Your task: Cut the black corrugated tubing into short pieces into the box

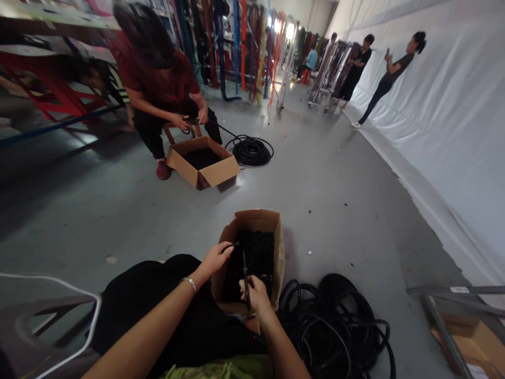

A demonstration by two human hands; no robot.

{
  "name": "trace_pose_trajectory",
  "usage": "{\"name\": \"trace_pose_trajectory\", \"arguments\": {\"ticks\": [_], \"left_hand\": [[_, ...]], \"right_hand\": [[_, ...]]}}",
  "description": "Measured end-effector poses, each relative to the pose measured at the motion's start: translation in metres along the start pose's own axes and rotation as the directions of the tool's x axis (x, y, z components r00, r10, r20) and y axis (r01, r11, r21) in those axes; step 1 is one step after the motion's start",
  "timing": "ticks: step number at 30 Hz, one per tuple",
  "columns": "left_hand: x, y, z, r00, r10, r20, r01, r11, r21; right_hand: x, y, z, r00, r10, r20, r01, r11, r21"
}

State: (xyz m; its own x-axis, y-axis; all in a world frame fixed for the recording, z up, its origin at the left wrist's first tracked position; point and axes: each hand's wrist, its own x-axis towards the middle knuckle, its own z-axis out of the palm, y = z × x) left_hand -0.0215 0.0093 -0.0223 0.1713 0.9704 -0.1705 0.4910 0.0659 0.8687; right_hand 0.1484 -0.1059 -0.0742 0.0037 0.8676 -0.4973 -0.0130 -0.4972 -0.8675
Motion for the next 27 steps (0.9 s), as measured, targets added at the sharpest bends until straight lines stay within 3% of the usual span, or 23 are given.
{"name": "trace_pose_trajectory", "arguments": {"ticks": [7, 19, 27], "left_hand": [[-0.002, 0.003, -0.002, 0.999, -0.029, 0.014, 0.029, 1.000, 0.009], [-0.003, -0.001, 0.003, 0.998, 0.043, -0.045, -0.047, 0.995, -0.082], [-0.006, 0.007, 0.002, 1.000, -0.008, -0.017, 0.005, 0.982, -0.189]], "right_hand": [[-0.001, -0.004, -0.001, 1.000, -0.015, -0.006, 0.015, 1.000, 0.014], [0.001, -0.007, -0.003, 1.000, -0.018, 0.003, 0.018, 1.000, 0.007], [-0.007, -0.014, -0.003, 0.999, -0.043, -0.010, 0.042, 0.998, -0.036]]}}
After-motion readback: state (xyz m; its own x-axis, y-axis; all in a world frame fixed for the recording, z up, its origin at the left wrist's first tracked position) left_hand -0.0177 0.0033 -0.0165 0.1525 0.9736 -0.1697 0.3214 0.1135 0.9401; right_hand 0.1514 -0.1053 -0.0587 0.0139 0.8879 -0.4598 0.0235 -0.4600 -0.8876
